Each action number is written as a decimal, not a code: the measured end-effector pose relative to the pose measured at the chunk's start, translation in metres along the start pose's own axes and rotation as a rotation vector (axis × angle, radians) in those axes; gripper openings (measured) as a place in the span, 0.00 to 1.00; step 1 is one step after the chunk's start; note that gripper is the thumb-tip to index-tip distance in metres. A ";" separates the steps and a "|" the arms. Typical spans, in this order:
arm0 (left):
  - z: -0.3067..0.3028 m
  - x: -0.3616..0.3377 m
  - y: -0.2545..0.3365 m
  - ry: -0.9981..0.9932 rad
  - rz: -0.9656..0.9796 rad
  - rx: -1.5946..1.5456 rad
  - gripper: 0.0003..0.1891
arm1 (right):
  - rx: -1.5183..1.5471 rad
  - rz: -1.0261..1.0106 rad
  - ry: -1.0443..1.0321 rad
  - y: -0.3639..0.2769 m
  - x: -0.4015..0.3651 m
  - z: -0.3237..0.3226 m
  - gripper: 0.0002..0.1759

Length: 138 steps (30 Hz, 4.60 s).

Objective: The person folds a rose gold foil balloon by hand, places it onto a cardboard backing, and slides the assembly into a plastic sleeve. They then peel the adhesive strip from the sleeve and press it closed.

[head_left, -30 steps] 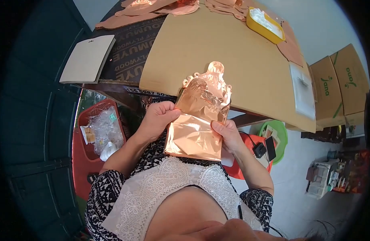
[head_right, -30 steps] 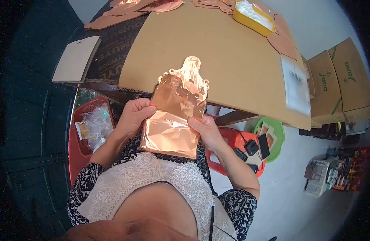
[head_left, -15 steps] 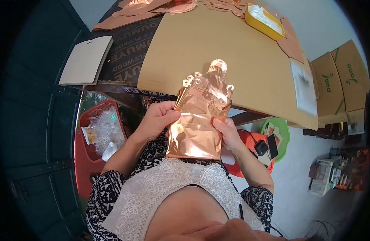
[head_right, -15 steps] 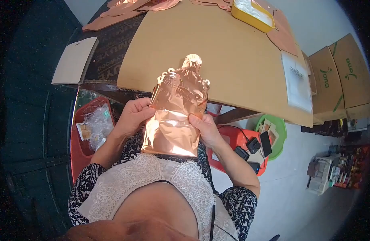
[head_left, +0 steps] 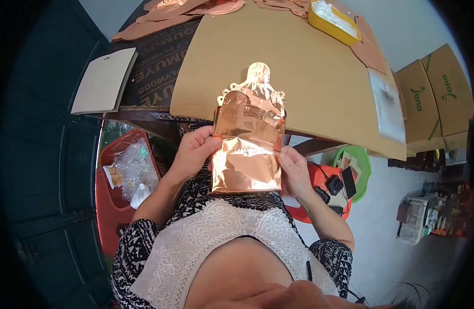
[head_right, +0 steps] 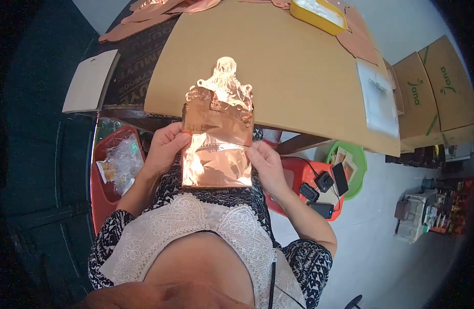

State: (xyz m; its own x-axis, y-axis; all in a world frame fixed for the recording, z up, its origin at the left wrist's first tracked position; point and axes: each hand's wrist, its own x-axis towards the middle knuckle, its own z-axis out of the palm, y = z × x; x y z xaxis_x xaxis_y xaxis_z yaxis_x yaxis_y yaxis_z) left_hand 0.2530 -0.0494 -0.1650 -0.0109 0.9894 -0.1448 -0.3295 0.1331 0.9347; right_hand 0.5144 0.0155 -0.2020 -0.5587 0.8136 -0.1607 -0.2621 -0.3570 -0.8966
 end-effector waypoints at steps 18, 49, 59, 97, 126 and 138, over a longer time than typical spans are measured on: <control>0.000 0.010 -0.007 -0.075 -0.054 -0.153 0.14 | 0.128 0.088 -0.067 -0.005 0.016 0.003 0.12; 0.015 0.015 0.017 0.055 -0.146 0.095 0.11 | -0.491 -0.349 -0.351 -0.032 0.008 0.007 0.23; 0.011 0.016 0.012 -0.016 -0.046 -0.029 0.09 | -0.060 0.201 -0.212 -0.065 0.010 0.003 0.27; 0.022 0.053 0.069 -0.189 -0.070 -0.090 0.20 | -0.355 -0.014 -0.084 -0.136 0.028 0.045 0.30; 0.042 0.081 0.077 -0.054 0.250 -0.028 0.11 | -1.413 -1.218 0.174 -0.101 0.056 0.062 0.12; 0.055 0.077 0.072 -0.066 0.241 -0.088 0.12 | -1.423 -1.268 0.433 -0.096 0.059 0.065 0.15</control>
State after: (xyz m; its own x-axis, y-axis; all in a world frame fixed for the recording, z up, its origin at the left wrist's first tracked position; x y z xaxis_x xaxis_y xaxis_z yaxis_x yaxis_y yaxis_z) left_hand 0.2802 0.0394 -0.0910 -0.0387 0.9939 0.1028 -0.4054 -0.1097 0.9075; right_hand 0.4552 0.0680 -0.0981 -0.3312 0.3784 0.8643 0.5544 0.8193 -0.1462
